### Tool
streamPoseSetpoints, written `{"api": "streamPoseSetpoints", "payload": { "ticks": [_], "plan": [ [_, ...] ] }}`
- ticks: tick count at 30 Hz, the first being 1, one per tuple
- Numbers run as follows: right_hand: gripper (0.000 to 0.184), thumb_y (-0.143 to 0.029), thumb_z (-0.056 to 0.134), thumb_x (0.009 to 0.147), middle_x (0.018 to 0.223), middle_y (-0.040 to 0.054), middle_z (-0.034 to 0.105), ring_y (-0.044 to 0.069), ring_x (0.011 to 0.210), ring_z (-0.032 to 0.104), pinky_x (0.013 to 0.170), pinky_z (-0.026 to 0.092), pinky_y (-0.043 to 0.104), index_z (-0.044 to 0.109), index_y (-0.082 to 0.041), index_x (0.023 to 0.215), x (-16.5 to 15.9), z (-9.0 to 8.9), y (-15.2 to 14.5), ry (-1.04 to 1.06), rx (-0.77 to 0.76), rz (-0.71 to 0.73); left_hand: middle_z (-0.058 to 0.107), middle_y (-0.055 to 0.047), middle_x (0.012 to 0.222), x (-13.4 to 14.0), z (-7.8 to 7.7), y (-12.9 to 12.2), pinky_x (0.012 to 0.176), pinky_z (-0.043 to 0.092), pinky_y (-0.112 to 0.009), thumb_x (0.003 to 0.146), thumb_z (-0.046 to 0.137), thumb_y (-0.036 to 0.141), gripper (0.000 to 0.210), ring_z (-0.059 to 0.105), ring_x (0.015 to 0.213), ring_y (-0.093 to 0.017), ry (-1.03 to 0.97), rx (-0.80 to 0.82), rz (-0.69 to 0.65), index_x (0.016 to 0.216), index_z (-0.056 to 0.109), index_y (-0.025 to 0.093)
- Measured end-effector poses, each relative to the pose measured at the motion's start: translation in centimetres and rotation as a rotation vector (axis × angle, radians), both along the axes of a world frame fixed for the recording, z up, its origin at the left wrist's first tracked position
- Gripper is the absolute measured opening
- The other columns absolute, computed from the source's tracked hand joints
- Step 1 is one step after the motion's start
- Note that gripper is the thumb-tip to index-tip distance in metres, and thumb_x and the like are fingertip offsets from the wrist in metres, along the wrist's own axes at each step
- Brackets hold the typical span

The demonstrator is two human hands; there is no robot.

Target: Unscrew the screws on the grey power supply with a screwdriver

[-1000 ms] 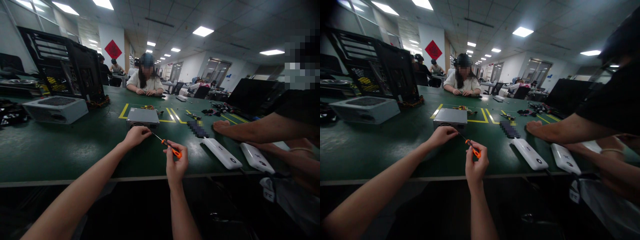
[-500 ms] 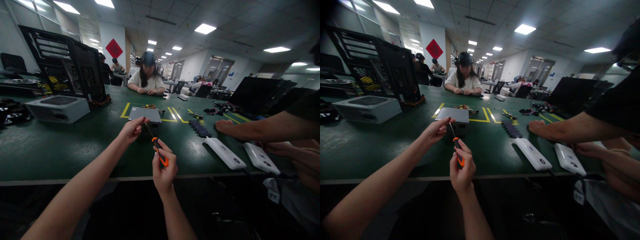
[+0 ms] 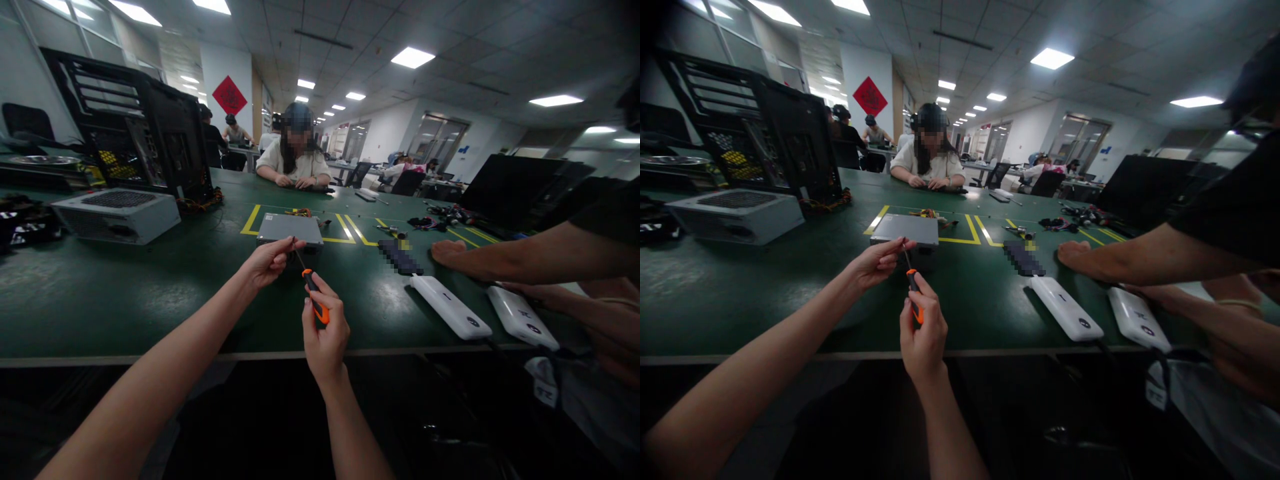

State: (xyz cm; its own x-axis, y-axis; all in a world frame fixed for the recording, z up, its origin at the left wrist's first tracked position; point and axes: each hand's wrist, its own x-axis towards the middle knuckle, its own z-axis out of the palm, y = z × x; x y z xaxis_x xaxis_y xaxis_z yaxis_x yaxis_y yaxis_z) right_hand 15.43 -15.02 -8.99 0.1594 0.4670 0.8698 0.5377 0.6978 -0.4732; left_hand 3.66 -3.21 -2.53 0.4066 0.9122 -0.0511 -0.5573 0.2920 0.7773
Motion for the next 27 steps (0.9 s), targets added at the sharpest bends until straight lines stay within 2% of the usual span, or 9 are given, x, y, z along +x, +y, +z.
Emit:
{"api": "streamPoseSetpoints", "payload": {
  "ticks": [27],
  "plan": [
    [0.022, -0.005, 0.047, 0.085, 0.121, 0.0117, 0.057, 0.018, 0.115, 0.055, 0.092, 0.051, 0.038, 0.052, -0.019, 0.101, 0.21, 0.10, -0.08, -0.063, 0.001, -0.024, 0.069, -0.006, 0.082, 0.34, -0.15, 0.26, 0.024, 0.024, -0.006, 0.090, 0.047, 0.012, 0.014, 0.031, 0.031, 0.003, 0.069, -0.061, 0.000, 0.079, 0.055, 0.008]
  ]
}}
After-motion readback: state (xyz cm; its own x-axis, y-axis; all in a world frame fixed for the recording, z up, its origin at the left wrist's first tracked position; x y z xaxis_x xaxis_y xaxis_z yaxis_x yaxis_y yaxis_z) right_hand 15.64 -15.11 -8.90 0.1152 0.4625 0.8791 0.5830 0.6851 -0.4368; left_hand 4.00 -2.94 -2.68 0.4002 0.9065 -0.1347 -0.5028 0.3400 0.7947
